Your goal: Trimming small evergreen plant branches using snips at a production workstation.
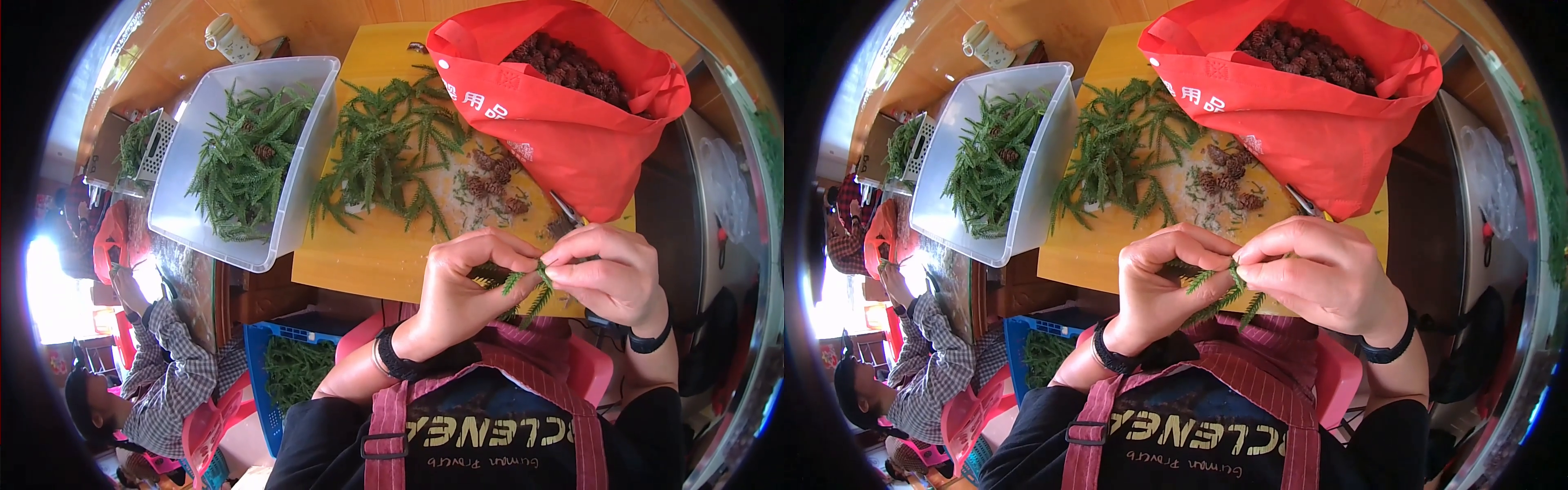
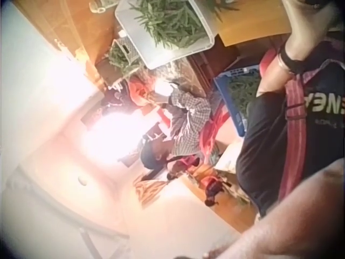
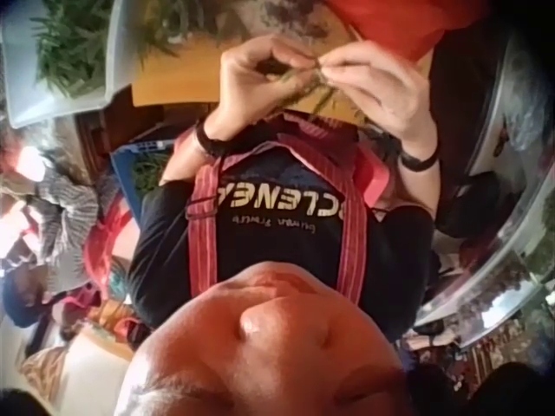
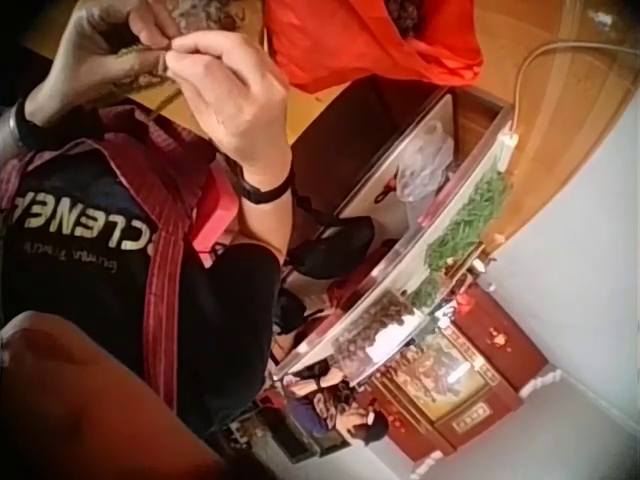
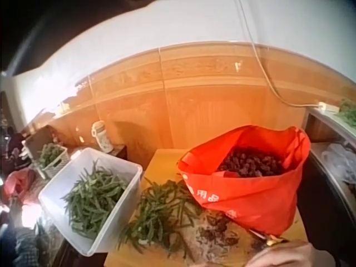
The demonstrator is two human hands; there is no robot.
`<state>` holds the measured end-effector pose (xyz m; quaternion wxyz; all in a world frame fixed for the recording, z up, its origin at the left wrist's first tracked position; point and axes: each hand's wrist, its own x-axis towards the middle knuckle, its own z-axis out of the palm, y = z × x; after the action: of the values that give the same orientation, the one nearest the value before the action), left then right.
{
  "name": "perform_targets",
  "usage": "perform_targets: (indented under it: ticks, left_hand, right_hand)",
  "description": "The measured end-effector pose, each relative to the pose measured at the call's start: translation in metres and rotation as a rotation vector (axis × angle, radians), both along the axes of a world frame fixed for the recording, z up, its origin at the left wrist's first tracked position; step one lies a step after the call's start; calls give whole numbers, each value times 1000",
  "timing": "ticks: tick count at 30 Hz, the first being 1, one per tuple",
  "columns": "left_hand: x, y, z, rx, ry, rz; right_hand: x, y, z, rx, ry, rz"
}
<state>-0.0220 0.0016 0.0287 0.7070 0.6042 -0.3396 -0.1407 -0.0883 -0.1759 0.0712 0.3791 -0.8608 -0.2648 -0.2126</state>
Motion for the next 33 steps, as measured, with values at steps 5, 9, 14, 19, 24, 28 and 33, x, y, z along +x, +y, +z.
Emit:
perform_targets:
  ticks: [5,9,14,19,24,28,33]
  left_hand:
    - [1,-1,0,19,-6,6]
    - [-1,-2,2,42,-86,44]
    - [-1,-1,2,57,-169,56]
    - [-1,-1,1,59,-133,16]
    - [-3,-3,1,74,-123,15]
    - [0,-2,4,96,-162,9]
    - [11,5,-6,-2,247,-172]
  right_hand:
    - [1,1,1,-14,-18,-34]
    - [-2,1,4,1,100,-88]
    - [-3,0,13,-17,228,-107]
    - [-3,-6,16,25,310,-78]
    - [-5,-2,12,9,264,-135]
    - [-10,-1,14,-27,257,-149]
    - [-28,-33,-15,65,325,-577]
